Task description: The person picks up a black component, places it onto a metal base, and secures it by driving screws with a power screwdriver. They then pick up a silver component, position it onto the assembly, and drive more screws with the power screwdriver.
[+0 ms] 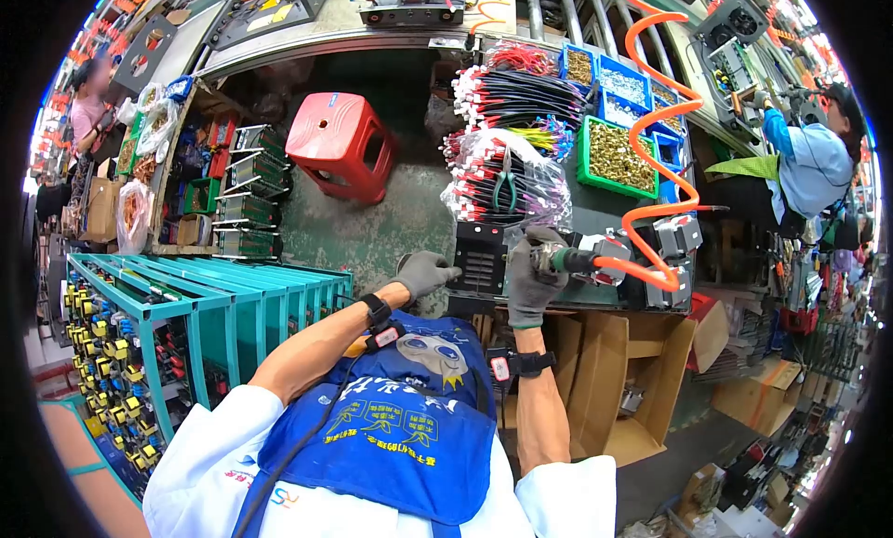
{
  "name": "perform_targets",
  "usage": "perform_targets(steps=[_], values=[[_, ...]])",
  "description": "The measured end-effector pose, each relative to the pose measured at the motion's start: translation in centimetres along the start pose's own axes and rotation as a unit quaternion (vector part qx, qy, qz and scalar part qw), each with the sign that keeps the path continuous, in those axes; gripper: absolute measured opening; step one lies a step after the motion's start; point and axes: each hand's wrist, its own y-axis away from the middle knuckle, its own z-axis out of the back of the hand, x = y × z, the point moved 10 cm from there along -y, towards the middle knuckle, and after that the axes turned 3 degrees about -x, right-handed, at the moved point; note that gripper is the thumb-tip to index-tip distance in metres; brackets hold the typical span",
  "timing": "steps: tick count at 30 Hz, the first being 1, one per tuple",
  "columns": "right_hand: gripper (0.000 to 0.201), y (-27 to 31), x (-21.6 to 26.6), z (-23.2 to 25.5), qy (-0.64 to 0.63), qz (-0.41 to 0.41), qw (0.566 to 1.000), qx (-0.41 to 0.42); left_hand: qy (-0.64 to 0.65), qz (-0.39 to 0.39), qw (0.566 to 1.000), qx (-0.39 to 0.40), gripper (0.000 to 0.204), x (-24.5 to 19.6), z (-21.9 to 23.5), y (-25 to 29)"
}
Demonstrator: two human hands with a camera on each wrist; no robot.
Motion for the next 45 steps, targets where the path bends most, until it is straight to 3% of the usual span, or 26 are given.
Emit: perform_targets(steps=[4, 5, 8, 11, 14, 17, 18, 19, 21, 24, 25, 28, 37, 40, 45], values=[[0.022, 1.1, 1.2, -1.3, 0.092, 0.107, 0.99, 0.026, 0.028, 0.006, 1.0, 0.012, 0.041, 0.5, -1.4, -1.0], [0.022, 1.1, 0.2, -1.1, 0.077, 0.06, 0.995, 0.022, 0.045, 0.017, 0.999, 0.018, 0.04, 0.5, -1.5, -0.8], [0.022, 0.6, -0.4, -1.0, 0.068, 0.046, 0.996, 0.038, 0.031, -0.012, 0.999, 0.006, 0.039, 0.3, -1.4, -1.0], [0.022, 0.7, -0.7, -0.9, 0.0, -0.043, 0.999, 0.01, 0.048, -0.011, 0.999, 0.001, 0.04, 0.7, -1.5, -1.0], [0.022, 0.5, 2.0, -0.3, -0.018, -0.03, 0.999, -0.007, 0.044, -0.017, 0.999, -0.002, 0.039, 0.2, -1.1, -0.6], [0.021, 0.4, 6.4, -0.5, -0.033, 0.003, 0.999, -0.025, 0.142, 0.046, 0.989, 0.014, 0.038, 0.4, 0.4, 0.0], [0.021, 0.5, 8.7, -0.9, -0.033, 0.01, 0.999, -0.034, 0.24, 0.055, 0.968, 0.047, 0.038, 0.5, 0.0, -0.1], [0.021, 0.9, 9.8, -1.8, -0.079, -0.051, 0.995, -0.021, 0.335, 0.064, 0.937, 0.079, 0.038, 0.7, -0.3, 0.0], [0.02, 0.8, 10.4, -2.0, -0.101, -0.045, 0.994, -0.018, 0.517, 0.058, 0.84, 0.156, 0.036, -0.5, -0.5, 0.8], [0.019, 1.0, 9.9, -2.5, -0.146, -0.07, 0.987, -0.017, 0.504, 0.075, 0.845, 0.159, 0.033, -3.3, 1.6, 3.0], [0.019, 1.1, 9.5, -2.7, -0.16, -0.084, 0.983, -0.017, 0.548, 0.069, 0.812, 0.191, 0.032, -3.7, 1.0, 3.2], [0.018, 1.1, 7.7, -2.7, -0.174, -0.086, 0.98, -0.035, 0.587, 0.057, 0.776, 0.223, 0.027, -3.9, 0.3, 3.7], [0.02, 1.9, 8.5, -4.7, -0.17, -0.102, 0.98, 0.009, 0.604, 0.058, 0.768, 0.204, 0.023, -2.6, -0.2, 3.6], [0.02, 1.8, 7.7, -4.6, -0.158, -0.098, 0.982, 0.012, 0.637, 0.064, 0.744, 0.193, 0.025, -3.3, 0.2, 4.3], [0.017, 2.1, 7.6, -4.9, -0.172, -0.085, 0.981, 0.016, 0.641, 0.05, 0.725, 0.247, 0.022, -3.3, -0.8, 4.0]])
